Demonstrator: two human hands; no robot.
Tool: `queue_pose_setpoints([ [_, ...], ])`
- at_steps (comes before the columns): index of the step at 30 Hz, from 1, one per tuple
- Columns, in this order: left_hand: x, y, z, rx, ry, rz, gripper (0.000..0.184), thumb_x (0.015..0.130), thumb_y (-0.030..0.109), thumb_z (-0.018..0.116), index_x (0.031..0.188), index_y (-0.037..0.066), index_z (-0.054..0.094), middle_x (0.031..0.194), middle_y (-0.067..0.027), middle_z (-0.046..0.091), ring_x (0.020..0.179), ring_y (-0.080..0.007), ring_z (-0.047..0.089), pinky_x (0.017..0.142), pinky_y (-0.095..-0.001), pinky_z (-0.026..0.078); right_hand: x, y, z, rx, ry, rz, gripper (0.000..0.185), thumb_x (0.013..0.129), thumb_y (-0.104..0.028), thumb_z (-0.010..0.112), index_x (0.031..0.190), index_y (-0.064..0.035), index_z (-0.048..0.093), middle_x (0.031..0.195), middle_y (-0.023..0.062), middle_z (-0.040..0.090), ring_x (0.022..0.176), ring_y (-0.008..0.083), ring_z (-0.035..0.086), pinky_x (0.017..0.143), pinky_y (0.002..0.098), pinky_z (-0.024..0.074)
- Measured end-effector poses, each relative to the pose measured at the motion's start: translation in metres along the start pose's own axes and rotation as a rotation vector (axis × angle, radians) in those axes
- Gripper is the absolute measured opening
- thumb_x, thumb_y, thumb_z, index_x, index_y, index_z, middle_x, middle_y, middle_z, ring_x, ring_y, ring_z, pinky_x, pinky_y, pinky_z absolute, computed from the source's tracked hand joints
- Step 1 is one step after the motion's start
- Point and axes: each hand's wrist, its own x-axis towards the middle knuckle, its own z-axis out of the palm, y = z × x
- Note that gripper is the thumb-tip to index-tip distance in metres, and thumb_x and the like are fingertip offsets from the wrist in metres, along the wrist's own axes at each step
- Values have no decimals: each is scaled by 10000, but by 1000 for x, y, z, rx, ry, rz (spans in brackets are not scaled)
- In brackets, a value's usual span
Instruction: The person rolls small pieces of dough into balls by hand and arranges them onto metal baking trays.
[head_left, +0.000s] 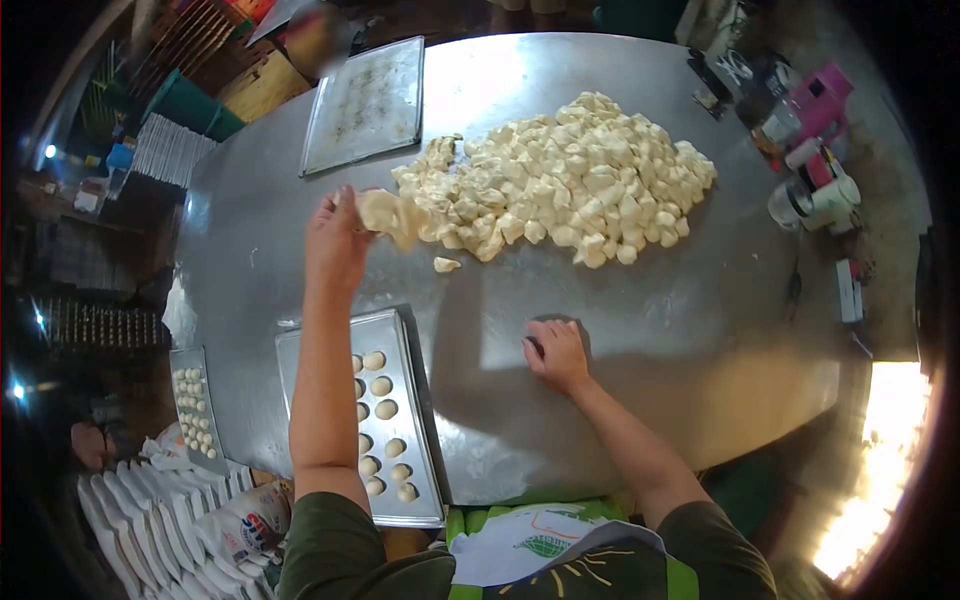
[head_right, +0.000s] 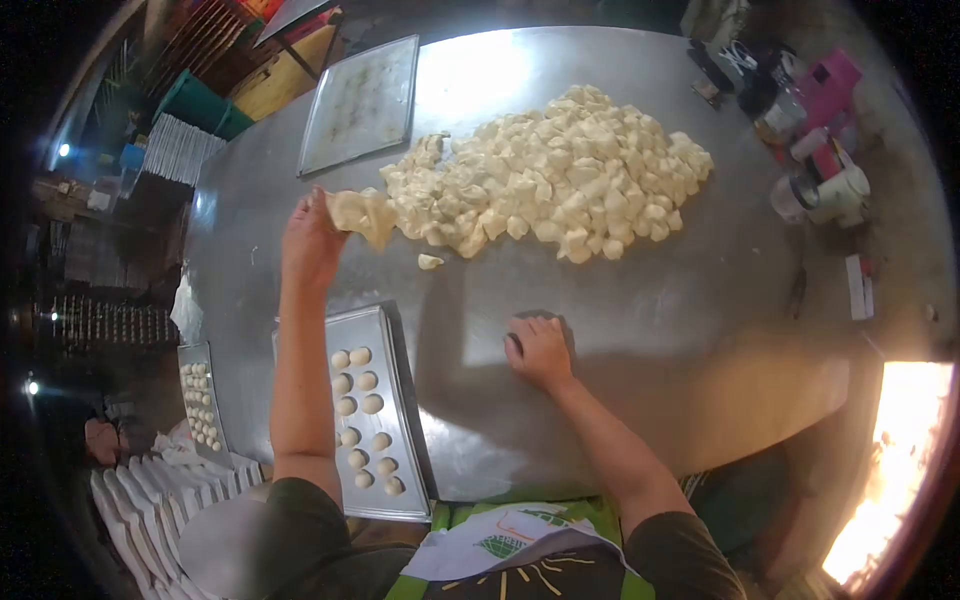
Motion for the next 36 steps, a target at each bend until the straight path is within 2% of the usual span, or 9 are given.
queue_pose_setpoints([
  [6,-101,-35,60,-293,-91,-391,231,1041,197,629,1208,46,579,1165,-97,687,1036,-212,687,880,-390,582,51,-85,-35,1077,101,423,479,943,-116,734,1380,-38,554,1068,31,629,944,116,601,811,279,511],
  [12,-147,-79,11,-400,-123,-279,315,972,40,673,1269,33,567,1177,-85,679,1056,-218,689,901,-387,591,27,-128,-69,978,141,455,332,982,-58,676,1294,-48,561,1121,33,619,945,100,605,795,261,517],
  [17,-163,-58,-14,-284,-29,-251,379,916,-54,702,1263,31,575,1178,-81,678,1051,-206,687,881,-370,596,31,-128,-132,610,1021,100,388,963,-101,718,1309,-43,553,1125,79,634,943,136,625,801,283,533],
  [19,-177,-50,0,-274,-84,-267,375,916,-55,701,1260,35,580,1165,-79,680,1044,-200,687,876,-364,595,50,-104,-131,-655,455,11,494,916,-142,775,1345,-29,558,1158,102,638,957,168,628,825,318,548],
  [21,-178,-43,19,-249,-196,-281,368,917,-56,699,1254,41,588,1138,-76,683,1029,-187,687,866,-353,592,53,-103,-99,384,102,249,563,869,-151,814,1362,-21,576,1145,103,653,958,189,636,846,332,548],
  [26,-178,-71,27,-143,-326,-188,325,932,-46,684,1231,49,596,1064,-59,689,976,-159,682,867,-325,579,43,-144,-80,620,43,243,318,901,-82,769,1170,-12,616,1037,85,650,920,143,632,806,288,533],
  [29,-175,-96,10,-221,62,-142,210,976,15,654,1174,55,598,1020,-58,688,906,-136,667,790,-293,564,15,-125,-95,710,274,311,149,957,-24,679,1047,-17,560,1023,50,617,906,112,602,776,269,515],
  [34,-229,-148,-11,568,-135,-269,139,1022,156,592,1114,53,578,1007,-97,646,928,-220,622,769,-357,494,-127,-48,-109,92,260,497,173,909,1,635,1057,-37,555,1014,103,594,923,216,593,836,352,495],
  [36,-263,-191,-16,1155,-400,284,184,991,194,610,1103,52,575,1013,-168,645,966,-329,608,856,-462,474,-196,-46,-91,-323,-18,383,195,881,-98,648,1056,-48,577,1056,138,584,984,328,570,897,457,462],
])
